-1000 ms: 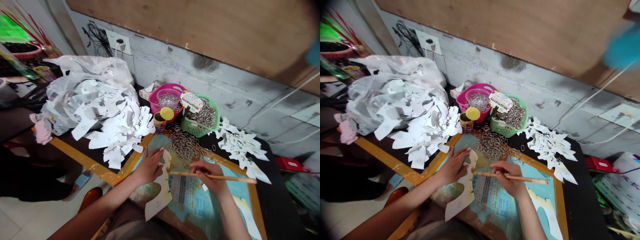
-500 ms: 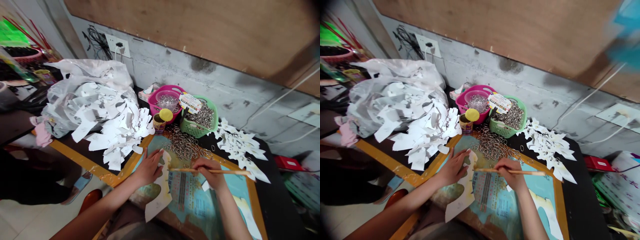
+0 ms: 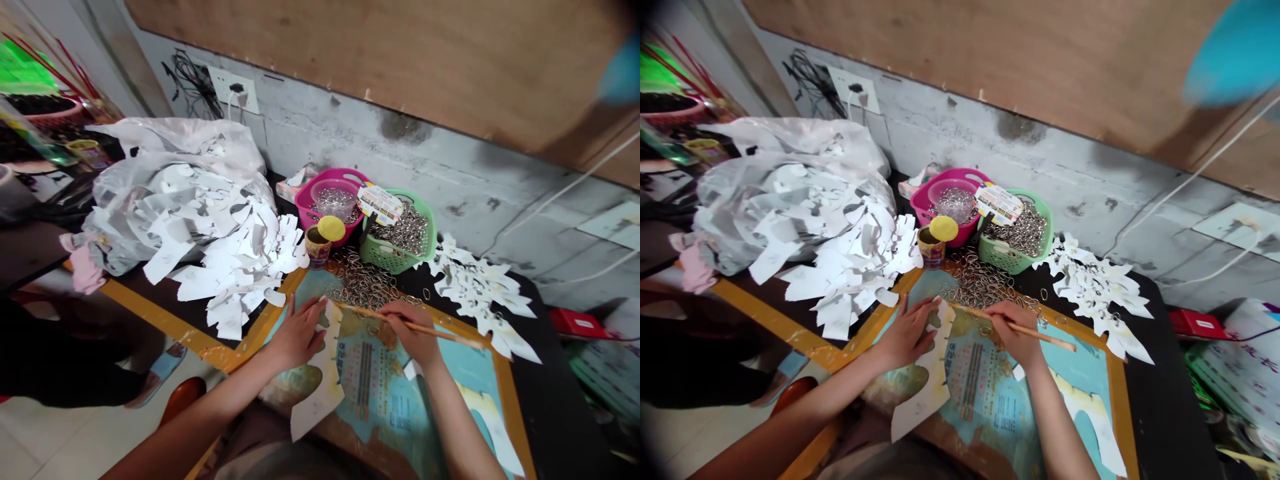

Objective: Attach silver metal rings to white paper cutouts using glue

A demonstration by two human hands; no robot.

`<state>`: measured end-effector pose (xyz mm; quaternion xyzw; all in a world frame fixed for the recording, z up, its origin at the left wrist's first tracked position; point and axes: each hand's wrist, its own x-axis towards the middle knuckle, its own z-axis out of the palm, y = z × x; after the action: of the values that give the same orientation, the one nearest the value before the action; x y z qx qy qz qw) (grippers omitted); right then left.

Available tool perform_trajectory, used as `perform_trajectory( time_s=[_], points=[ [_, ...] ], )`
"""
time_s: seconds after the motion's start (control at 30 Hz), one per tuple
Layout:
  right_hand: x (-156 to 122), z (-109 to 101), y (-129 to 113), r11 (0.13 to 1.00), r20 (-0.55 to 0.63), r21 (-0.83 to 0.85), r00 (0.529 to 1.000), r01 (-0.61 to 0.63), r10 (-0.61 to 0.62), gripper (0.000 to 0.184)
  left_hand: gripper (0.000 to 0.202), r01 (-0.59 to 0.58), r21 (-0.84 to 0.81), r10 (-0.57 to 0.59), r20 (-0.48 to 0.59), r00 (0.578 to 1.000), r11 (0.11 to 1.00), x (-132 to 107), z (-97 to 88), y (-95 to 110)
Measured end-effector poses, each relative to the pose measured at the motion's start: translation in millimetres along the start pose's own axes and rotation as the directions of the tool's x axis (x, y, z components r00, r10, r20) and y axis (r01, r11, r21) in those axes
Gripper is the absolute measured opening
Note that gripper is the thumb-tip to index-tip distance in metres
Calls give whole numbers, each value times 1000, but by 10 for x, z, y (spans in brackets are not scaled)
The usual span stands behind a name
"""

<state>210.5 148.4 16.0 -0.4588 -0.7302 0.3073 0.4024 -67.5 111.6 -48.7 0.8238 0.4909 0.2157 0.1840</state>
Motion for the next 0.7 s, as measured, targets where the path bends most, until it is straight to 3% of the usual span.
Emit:
perform_trajectory(
  time_s=[0.3,0.47,0.6,0.7],
  points=[
    [-73,-48,33,1000,6,21,1000,6,-6,21,64,8,-19,-8,10,1000,1000,7,-4,3],
    [-98,-74,79,993,3,86,997,-83,83,21,64,-4,-12,4,7,1000,1000,6,-1,2],
    [-170,-101,94,981,129,168,989,-91,70,20,59,2,-8,-1,17,1000,1000,12,-11,8],
    [-244,-108,83,973,129,206,988,-106,81,21,56,6,-8,-5,26,1000,1000,16,-23,12]
  ],
)
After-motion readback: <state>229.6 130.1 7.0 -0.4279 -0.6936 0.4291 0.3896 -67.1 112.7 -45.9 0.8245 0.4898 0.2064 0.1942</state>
